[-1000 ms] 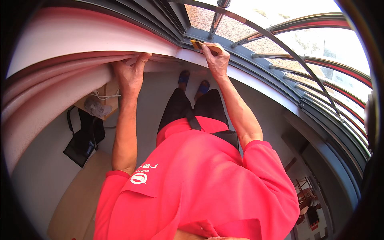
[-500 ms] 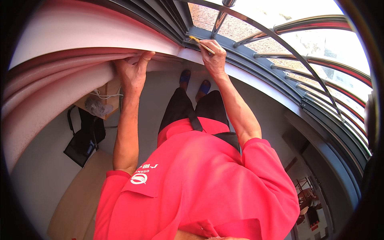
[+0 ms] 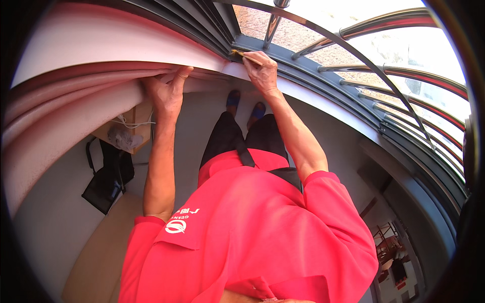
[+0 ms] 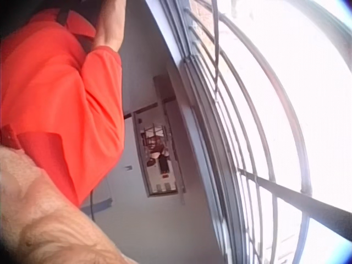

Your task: The person cleans the window frame using a small brush and a hair dryer. They first wipe the frame with the brush, then plug in and use the hair dryer to blow air along the frame while continuing to brush.

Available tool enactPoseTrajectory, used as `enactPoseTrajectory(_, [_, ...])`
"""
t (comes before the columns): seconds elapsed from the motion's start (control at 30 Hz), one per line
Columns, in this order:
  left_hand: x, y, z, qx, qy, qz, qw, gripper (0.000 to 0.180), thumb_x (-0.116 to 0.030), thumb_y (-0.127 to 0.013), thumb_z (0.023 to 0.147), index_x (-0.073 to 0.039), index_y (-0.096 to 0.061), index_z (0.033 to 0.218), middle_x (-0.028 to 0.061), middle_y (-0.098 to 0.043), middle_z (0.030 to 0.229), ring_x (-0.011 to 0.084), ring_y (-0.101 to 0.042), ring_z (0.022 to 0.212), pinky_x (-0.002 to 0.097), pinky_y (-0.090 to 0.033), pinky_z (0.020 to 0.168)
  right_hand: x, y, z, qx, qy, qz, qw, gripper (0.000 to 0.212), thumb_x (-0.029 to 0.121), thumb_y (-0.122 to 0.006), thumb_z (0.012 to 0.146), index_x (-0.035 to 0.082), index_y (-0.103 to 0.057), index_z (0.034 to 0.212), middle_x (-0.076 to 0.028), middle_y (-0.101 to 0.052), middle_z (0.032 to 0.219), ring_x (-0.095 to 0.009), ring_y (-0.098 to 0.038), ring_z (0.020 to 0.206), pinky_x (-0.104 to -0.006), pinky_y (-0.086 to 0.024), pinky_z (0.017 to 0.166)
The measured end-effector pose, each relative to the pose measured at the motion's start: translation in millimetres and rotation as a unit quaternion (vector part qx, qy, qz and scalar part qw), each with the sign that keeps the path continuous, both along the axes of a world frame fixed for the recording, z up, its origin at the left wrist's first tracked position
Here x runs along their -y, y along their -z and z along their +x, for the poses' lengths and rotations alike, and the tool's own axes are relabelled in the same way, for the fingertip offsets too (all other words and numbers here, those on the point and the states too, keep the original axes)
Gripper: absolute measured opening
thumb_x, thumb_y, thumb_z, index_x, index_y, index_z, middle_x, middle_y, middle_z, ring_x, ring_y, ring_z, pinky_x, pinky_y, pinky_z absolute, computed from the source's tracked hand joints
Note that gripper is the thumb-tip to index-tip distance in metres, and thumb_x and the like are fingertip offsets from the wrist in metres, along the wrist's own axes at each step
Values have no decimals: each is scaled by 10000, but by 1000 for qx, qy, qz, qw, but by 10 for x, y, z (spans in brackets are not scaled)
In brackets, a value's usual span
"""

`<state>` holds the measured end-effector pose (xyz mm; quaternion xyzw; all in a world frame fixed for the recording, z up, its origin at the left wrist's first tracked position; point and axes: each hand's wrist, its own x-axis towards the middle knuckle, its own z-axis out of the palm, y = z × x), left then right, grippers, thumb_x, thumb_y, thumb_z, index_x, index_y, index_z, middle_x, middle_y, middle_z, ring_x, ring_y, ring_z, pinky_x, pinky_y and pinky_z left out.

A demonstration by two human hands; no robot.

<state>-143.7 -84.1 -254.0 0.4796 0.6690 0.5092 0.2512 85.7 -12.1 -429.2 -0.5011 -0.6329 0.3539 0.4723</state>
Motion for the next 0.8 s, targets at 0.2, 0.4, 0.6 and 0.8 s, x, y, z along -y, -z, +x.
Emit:
enactPoseTrajectory(0.2, [2, -31, 3, 8, 6, 4, 1000, 983, -384, -979, 846, 67, -431, 1526, 177, -607, 1400, 263, -651, 1238, 399, -527, 1100, -187, -2, -118, -86, 151, -11, 985, 168, 69, -777, 992, -51, -796, 1109, -117, -824, 948, -165, -803, 865, -294, -611, 790])
enactPoseTrajectory(0.4, [-7, -37, 30, 25, 5, 0, 1000, 980, -366, -976, 854, 71, -423, 1536, 186, -600, 1414, 271, -642, 1252, 395, -524, 1104, -68, 37, -311, -194, 144, -88, 966, 199, 83, -726, 1029, -18, -784, 1190, -102, -801, 977, -182, -804, 846, -277, -626, 744])
enactPoseTrajectory(0.6, [-16, -44, 13, 3, -1, 3, 1000, 973, -356, -979, 851, 72, -427, 1528, 185, -595, 1415, 267, -643, 1245, 393, -530, 1102, -226, 158, -581, -308, 227, -133, 914, 240, 102, -674, 1070, -42, -742, 1250, -113, -796, 981, -183, -807, 865, -264, -601, 695])
enactPoseTrajectory(0.8, [-2, -82, 84, 17, -11, -4, 1000, 961, -367, -972, 858, 75, -436, 1521, 189, -594, 1416, 270, -642, 1251, 406, -533, 1099, -78, 34, -674, -331, 240, -180, 895, 246, 101, -672, 1069, -36, -743, 1261, -131, -793, 1016, -205, -814, 844, -269, -626, 685])
